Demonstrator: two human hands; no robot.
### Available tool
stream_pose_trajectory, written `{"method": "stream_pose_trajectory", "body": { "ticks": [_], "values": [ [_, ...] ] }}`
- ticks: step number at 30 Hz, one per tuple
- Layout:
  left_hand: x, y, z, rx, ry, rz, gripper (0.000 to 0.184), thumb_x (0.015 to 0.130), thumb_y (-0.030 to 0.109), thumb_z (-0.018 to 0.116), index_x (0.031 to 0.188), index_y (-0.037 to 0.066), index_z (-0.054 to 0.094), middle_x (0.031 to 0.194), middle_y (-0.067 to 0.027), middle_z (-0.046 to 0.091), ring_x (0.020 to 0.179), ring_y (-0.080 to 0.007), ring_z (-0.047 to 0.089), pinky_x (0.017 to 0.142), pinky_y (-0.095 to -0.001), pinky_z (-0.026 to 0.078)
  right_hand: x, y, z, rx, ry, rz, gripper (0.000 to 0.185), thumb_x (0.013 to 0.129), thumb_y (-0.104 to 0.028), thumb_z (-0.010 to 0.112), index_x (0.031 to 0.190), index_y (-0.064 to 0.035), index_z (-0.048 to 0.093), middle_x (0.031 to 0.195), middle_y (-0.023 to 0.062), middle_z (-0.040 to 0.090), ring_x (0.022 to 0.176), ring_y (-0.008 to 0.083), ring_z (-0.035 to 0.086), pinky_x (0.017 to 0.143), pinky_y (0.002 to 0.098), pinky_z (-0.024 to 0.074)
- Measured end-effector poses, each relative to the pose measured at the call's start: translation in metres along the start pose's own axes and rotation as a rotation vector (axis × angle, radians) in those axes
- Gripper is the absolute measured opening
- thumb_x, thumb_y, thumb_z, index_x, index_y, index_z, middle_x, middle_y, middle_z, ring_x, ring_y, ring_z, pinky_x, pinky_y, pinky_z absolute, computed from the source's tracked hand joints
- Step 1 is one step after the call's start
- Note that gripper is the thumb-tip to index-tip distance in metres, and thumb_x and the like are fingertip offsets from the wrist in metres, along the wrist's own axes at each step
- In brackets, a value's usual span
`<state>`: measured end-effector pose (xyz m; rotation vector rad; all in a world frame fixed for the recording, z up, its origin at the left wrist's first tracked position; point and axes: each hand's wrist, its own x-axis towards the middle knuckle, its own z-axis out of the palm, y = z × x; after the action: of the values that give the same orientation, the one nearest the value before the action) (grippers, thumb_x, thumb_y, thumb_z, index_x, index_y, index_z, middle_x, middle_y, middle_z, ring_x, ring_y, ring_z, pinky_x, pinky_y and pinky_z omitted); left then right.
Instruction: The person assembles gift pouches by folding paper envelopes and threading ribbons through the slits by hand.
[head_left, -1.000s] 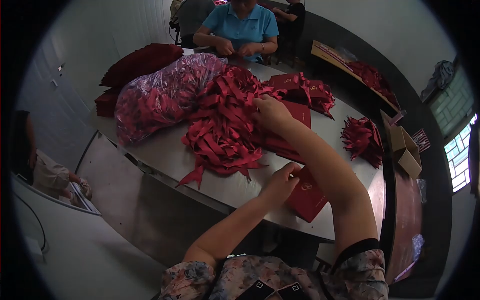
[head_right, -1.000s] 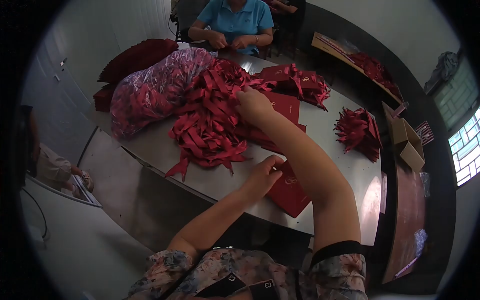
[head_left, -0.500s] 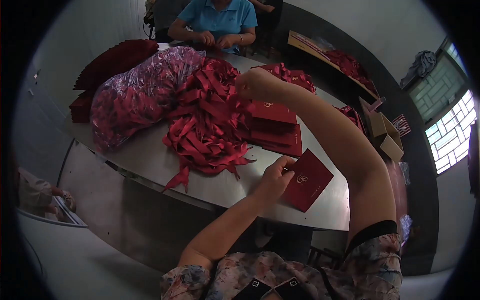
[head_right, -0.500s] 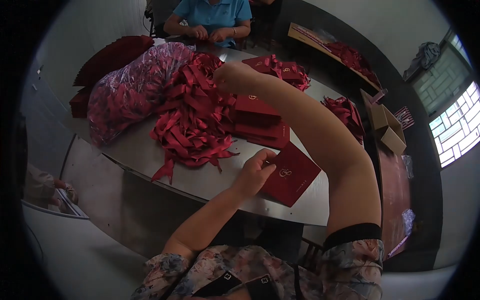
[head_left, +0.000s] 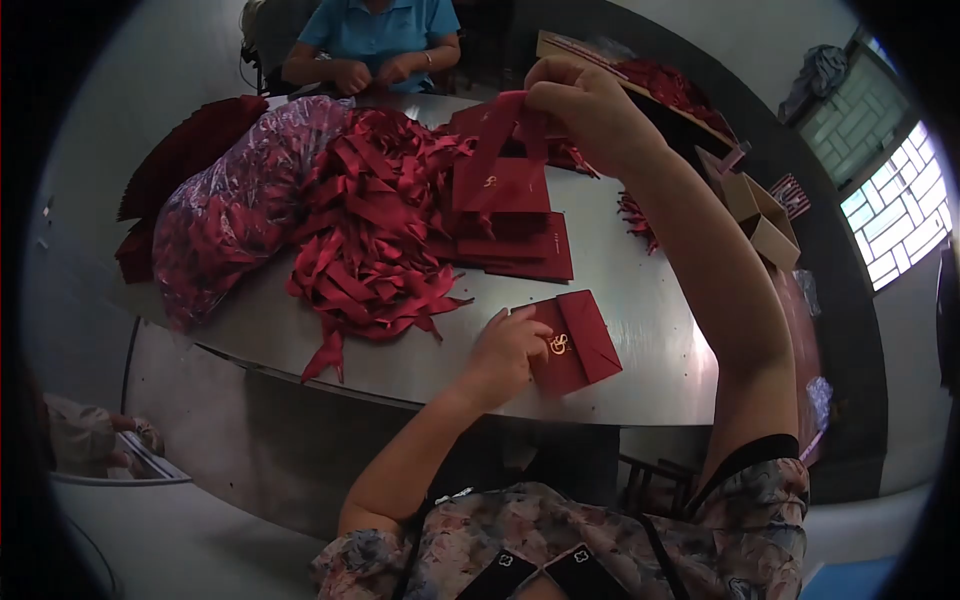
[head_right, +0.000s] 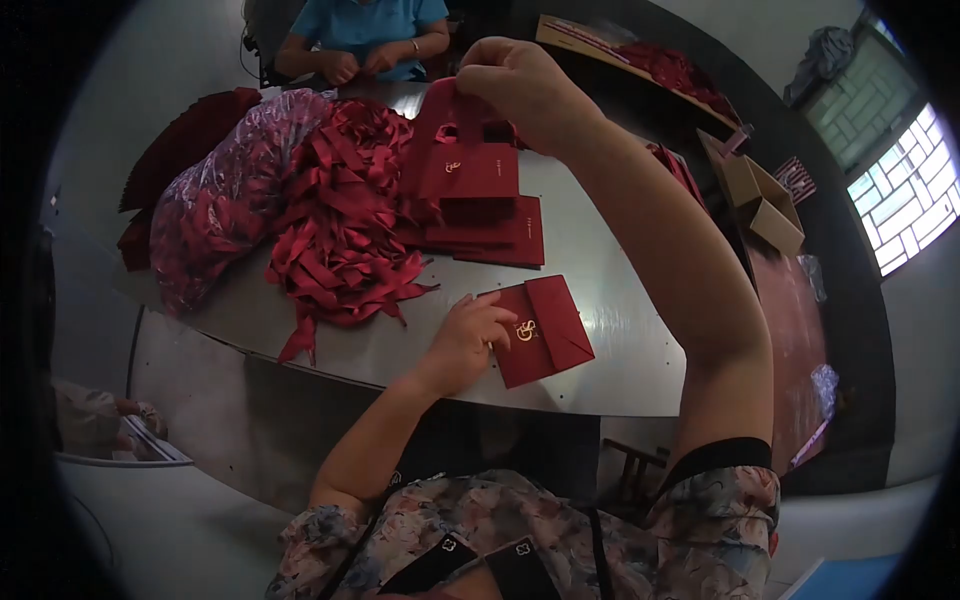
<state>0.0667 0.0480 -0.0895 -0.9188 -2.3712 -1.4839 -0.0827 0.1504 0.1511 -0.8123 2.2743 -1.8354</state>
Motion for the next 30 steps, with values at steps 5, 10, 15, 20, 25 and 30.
{"method": "stream_pose_trajectory", "body": {
  "ticks": [5, 10, 15, 20, 25, 30],
  "values": [
    [0.004, 0.023, -0.013, -0.814, 0.196, -0.471, 0.028, 0.088, -0.001, 0.055, 0.114, 0.01, 0.061, 0.113, -0.0076, 0.06, 0.114, -0.0209, 0.054, 0.104, -0.0398, 0.04, -0.06, 0.029, -0.027, 0.1, 0.041, 0.057, 0.003, 0.087, -0.002, 0.057, 0.09, -0.0043, 0.057, 0.079, 0.0037, 0.062, 0.067, 0.0089, 0.061, 0.058, 0.022, 0.0506],
    [0.029, 0.058, -0.021, -1.509, 0.268, -0.445, 0.054, 0.092, -0.001, 0.054, 0.143, 0.006, 0.036, 0.127, -0.0084, 0.053, 0.115, -0.0156, 0.052, 0.095, -0.0291, 0.046, -0.132, 0.049, -0.007, -0.182, -0.191, 0.057, 0.004, 0.085, -0.002, 0.059, 0.089, -0.0002, 0.06, 0.079, 0.0036, 0.062, 0.072, 0.0078, 0.06, 0.062, 0.0214, 0.0495],
    [0.03, 0.021, -0.013, -1.115, 0.037, -0.507, 0.032, 0.095, 0.005, 0.051, 0.127, 0.004, 0.052, 0.107, -0.0044, 0.059, 0.092, -0.013, 0.057, 0.076, -0.0255, 0.047, -0.141, 0.086, -0.033, -0.178, -0.148, 0.14, 0.014, 0.087, -0.009, 0.066, 0.096, 0.0007, 0.068, 0.086, 0.0046, 0.066, 0.08, 0.0083, 0.059, 0.071, 0.0267, 0.0493],
    [0.063, 0.01, -0.07, -0.401, 0.511, -0.516, 0.025, 0.095, 0.021, 0.059, 0.111, 0.002, 0.06, 0.086, 0.001, 0.055, 0.077, -0.0061, 0.052, 0.069, -0.0222, 0.043, -0.093, 0.155, -0.074, -0.338, 0.182, 0.25, 0.033, 0.094, -0.028, 0.06, 0.107, 0.0025, 0.064, 0.094, 0.0069, 0.065, 0.086, 0.0143, 0.06, 0.076, 0.0291, 0.0492],
    [0.108, -0.06, -0.075, 0.295, 0.574, -0.41, 0.051, 0.09, 0.038, 0.066, 0.123, 0.0, 0.058, 0.109, -0.0179, 0.059, 0.099, -0.0294, 0.059, 0.086, -0.038, 0.048, -0.023, 0.199, -0.065, -0.168, 0.34, 0.559, 0.055, 0.09, -0.047, 0.06, 0.116, 0.0017, 0.063, 0.108, 0.0184, 0.066, 0.095, 0.0245, 0.063, 0.084, 0.0357, 0.0494],
    [0.11, -0.068, -0.059, 0.583, 0.298, -0.415, 0.06, 0.083, 0.038, 0.071, 0.128, 0.002, 0.057, 0.113, -0.0229, 0.059, 0.108, -0.0378, 0.058, 0.092, -0.0429, 0.048, 0.02, 0.246, -0.038, -0.172, 0.166, 0.623, 0.067, 0.08, -0.054, 0.067, 0.119, 0.0003, 0.065, 0.114, 0.0203, 0.066, 0.105, 0.0334, 0.064, 0.087, 0.0371, 0.0507]
  ]
}}
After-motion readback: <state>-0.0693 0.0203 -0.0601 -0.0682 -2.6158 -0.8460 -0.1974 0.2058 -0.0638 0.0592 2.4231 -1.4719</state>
